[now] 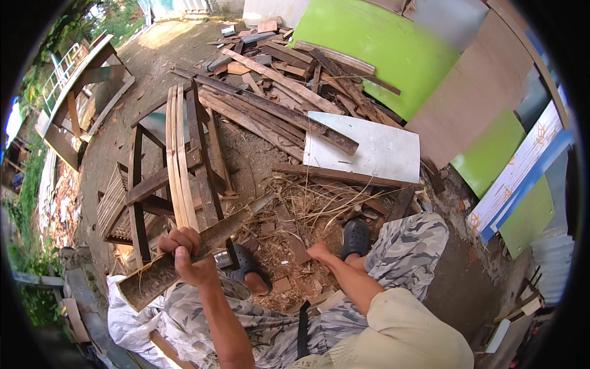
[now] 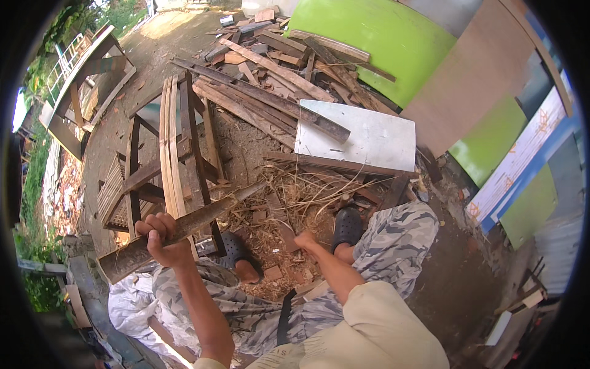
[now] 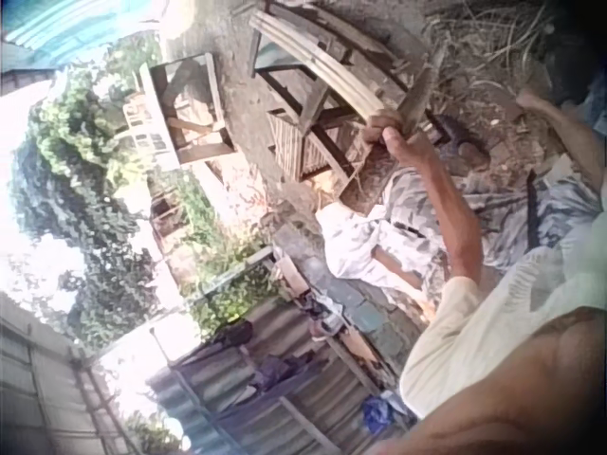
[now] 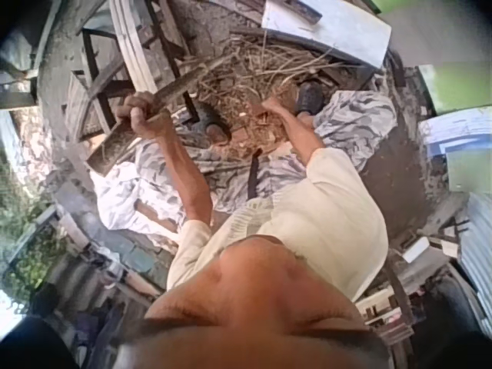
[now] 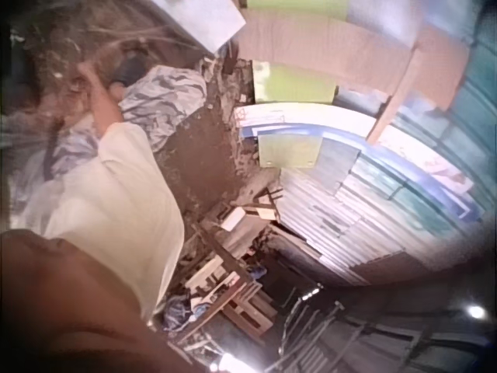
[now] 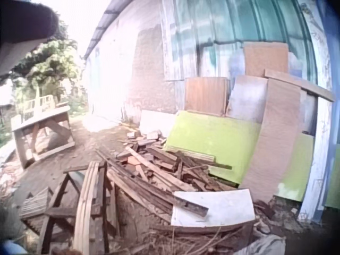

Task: The person sits on the ground and uses a machete to shave and shape a long wooden stick. They repeatedly scrape the surface of the wood, creating shavings, and occasionally reposition the stick to work on different sections.

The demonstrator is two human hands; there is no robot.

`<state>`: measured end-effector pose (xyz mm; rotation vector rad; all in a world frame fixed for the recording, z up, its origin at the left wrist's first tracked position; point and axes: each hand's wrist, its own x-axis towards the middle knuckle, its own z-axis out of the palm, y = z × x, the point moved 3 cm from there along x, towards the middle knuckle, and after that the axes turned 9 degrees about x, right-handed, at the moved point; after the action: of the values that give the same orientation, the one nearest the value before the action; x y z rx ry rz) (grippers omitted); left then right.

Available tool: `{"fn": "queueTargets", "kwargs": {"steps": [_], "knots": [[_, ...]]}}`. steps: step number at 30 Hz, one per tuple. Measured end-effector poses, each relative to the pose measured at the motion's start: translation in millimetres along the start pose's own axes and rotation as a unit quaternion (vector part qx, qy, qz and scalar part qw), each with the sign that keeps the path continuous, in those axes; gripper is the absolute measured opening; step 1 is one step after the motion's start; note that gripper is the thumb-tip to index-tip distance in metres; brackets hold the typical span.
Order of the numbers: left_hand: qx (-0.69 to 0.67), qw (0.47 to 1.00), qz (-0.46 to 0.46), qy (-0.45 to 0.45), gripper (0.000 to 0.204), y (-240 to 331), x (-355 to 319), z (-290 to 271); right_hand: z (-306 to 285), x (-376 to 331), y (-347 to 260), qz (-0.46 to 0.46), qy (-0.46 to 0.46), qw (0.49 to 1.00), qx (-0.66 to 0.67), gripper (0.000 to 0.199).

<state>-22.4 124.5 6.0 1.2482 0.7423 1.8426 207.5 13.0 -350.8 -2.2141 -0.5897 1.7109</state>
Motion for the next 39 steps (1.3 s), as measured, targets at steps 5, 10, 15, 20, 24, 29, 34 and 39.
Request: {"fn": "queueTargets", "kwargs": {"steps": [5,10,15,20,24,29,34,39], "knots": [[-0.010,0.998,0.026,-0.051,0.029,-6.0,6.6,7.9,23.9,-10.0,19.0,-0.008,0.041,0.996,0.079,0.029],[-0.028,0.999,0.011,-0.038,0.028,-2.6,10.2,-2.6,21.0,-46.9,-50.0,-0.199,0.085,0.968,0.128,0.035],[-0.042,0.998,0.009,-0.052,0.026,2.1,19.0,-17.9,8.9,-100.7,-85.7,-0.304,0.066,0.944,0.109,0.035],[-0.055,0.996,0.019,-0.069,0.027,9.5,27.0,-32.7,0.1,-113.5,-61.2,-0.197,0.008,0.975,0.098,0.046],[-0.052,0.989,0.070,-0.120,0.028,49.2,27.1,-28.3,-15.7,-92.6,-33.0,-0.178,0.073,0.977,0.096,0.047],[-0.031,0.989,0.094,-0.106,0.027,63.0,18.8,-30.4,-31.6,-91.8,-35.4,-0.151,0.052,0.969,0.189,0.041],[-0.043,0.988,0.061,-0.134,0.030,39.8,13.8,-15.7,-38.3,-94.8,-34.0,-0.196,0.107,0.963,0.153,0.043],[-0.040,0.987,0.056,-0.145,0.031,34.0,9.3,-9.0,-29.7,-115.2,-46.3,-0.291,0.132,0.943,0.090,0.043]]}}
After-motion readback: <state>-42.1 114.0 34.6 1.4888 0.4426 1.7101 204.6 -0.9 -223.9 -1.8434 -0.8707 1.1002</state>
